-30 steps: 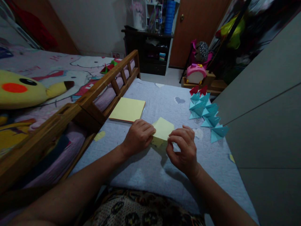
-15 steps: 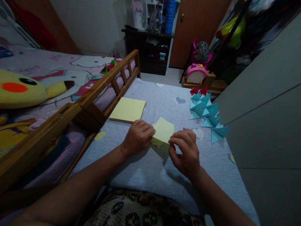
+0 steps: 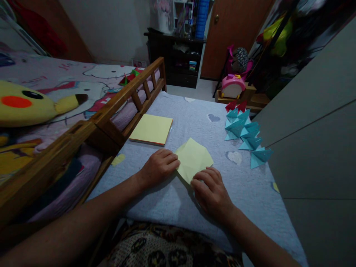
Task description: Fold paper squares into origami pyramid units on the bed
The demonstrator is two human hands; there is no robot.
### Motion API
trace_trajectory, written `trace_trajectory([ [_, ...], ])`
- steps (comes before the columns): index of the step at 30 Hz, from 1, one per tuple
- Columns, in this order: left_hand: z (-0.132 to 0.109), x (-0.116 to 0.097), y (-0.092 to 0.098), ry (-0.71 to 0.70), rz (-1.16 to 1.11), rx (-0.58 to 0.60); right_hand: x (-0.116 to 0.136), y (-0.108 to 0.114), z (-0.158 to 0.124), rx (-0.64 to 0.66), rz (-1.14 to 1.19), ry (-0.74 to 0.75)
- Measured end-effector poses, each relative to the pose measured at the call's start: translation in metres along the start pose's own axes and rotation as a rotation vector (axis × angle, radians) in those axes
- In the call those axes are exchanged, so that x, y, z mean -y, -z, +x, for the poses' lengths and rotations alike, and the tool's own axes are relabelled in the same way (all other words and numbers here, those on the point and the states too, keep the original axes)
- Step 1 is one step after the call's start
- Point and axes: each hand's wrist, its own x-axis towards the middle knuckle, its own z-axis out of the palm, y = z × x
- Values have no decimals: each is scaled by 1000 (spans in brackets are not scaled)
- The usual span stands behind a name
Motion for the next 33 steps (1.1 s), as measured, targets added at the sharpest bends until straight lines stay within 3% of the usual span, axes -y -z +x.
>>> trace_trajectory([
  [5,7,0,3,32,-7,-101,-6,-6,3,-162,-63,-99],
  [10,7,1,7,1,14,-121,-23,1,12,-184,-111,-82],
  [14,0,2,10,-98,51,-121,-30,7,10,-98,-112,15],
  [18,-10,2,8,-191,81,-55,-30,4,-1,78,-68,85],
  [26,-19,0,-4,-154,30,-25,-38,-6,-5,290,-158,-92],
  [33,-23,2,-5,-152,21,22,-50,-5,-11,372,-129,-79],
])
